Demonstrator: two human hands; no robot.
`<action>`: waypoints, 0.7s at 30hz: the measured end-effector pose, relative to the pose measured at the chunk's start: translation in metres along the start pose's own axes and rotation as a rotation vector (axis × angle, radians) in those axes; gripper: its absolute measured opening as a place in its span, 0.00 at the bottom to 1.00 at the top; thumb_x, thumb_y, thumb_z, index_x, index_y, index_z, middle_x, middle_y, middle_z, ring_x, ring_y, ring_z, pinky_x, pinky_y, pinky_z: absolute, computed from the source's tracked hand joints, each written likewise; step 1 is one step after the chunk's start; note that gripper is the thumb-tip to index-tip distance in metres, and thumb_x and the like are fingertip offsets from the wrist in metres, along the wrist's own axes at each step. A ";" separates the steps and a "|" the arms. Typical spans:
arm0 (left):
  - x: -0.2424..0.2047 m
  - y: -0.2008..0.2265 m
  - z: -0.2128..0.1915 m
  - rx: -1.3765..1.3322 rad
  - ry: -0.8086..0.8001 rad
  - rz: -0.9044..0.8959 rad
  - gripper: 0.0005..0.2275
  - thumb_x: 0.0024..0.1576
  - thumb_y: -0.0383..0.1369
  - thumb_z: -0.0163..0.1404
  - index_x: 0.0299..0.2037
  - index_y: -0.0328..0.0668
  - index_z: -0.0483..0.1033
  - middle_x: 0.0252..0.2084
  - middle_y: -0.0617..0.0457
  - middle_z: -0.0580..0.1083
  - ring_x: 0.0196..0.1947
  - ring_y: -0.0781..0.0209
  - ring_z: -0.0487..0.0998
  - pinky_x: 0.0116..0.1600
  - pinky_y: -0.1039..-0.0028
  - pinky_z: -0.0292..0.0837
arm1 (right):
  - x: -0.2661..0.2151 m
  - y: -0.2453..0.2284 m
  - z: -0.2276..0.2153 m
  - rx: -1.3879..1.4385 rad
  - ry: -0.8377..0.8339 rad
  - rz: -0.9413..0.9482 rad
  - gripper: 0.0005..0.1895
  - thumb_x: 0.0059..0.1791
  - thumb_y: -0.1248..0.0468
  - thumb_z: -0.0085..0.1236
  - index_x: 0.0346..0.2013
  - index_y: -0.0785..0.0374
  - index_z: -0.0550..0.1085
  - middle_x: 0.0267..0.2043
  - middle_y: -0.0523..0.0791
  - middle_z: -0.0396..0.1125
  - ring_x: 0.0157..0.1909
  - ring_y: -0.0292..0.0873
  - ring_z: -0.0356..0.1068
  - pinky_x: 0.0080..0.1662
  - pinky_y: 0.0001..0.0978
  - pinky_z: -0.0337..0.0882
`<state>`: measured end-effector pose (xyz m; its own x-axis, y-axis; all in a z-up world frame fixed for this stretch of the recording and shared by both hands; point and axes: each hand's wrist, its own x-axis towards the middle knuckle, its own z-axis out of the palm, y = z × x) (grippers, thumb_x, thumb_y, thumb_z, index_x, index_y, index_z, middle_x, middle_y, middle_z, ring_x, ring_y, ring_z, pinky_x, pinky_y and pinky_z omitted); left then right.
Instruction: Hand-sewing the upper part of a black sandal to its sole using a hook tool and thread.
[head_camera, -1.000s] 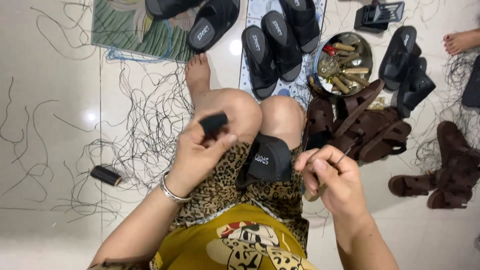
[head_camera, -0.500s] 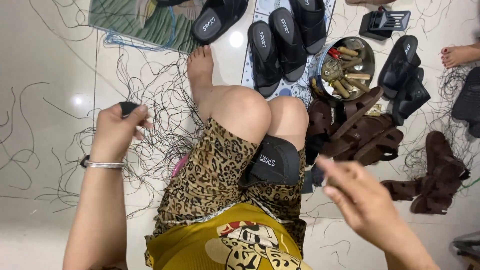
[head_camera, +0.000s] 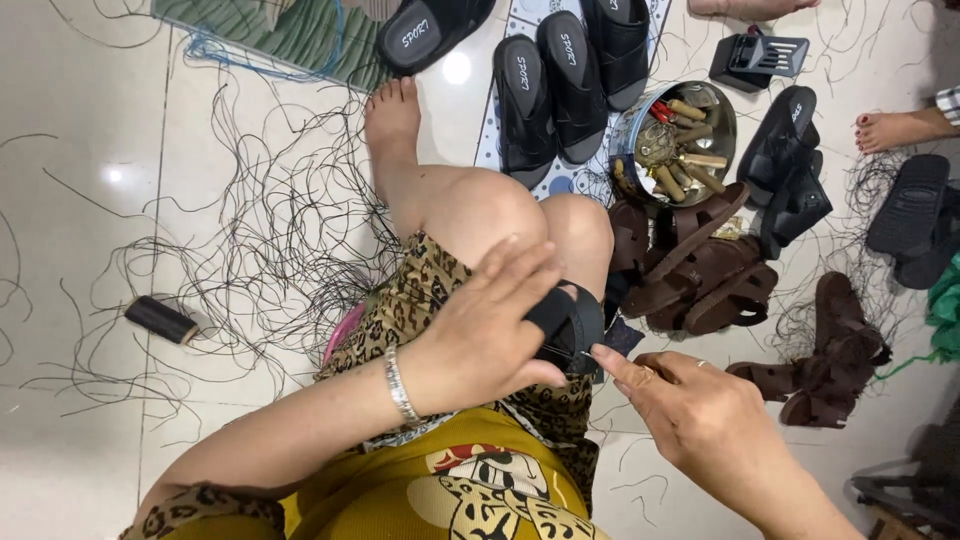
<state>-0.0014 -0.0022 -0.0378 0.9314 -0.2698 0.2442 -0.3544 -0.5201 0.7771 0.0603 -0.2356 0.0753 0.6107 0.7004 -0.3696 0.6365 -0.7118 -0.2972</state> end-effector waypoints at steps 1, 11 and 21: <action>0.002 0.000 0.004 -0.007 0.008 0.027 0.25 0.49 0.48 0.60 0.42 0.28 0.79 0.61 0.33 0.68 0.70 0.36 0.59 0.76 0.47 0.41 | 0.000 0.000 -0.003 -0.039 -0.036 -0.010 0.24 0.42 0.67 0.60 0.53 0.52 0.79 0.29 0.43 0.73 0.16 0.41 0.66 0.19 0.35 0.67; 0.005 0.002 0.019 -0.058 0.106 0.019 0.27 0.42 0.40 0.66 0.48 0.27 0.78 0.52 0.39 0.75 0.59 0.43 0.72 0.76 0.45 0.44 | 0.018 -0.013 -0.017 -0.248 -0.177 -0.021 0.25 0.44 0.64 0.54 0.58 0.58 0.69 0.27 0.46 0.69 0.13 0.44 0.70 0.17 0.38 0.70; -0.003 0.011 -0.007 -0.042 0.287 0.176 0.14 0.54 0.28 0.61 0.21 0.36 0.67 0.42 0.38 0.75 0.42 0.47 0.73 0.63 0.44 0.63 | 0.029 -0.018 -0.002 -0.009 -0.089 0.040 0.15 0.48 0.60 0.59 0.47 0.59 0.69 0.23 0.43 0.73 0.17 0.46 0.72 0.21 0.42 0.68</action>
<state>-0.0075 -0.0015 -0.0263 0.8434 -0.1101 0.5259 -0.5140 -0.4506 0.7299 0.0677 -0.2025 0.0721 0.5919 0.6633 -0.4580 0.6166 -0.7385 -0.2726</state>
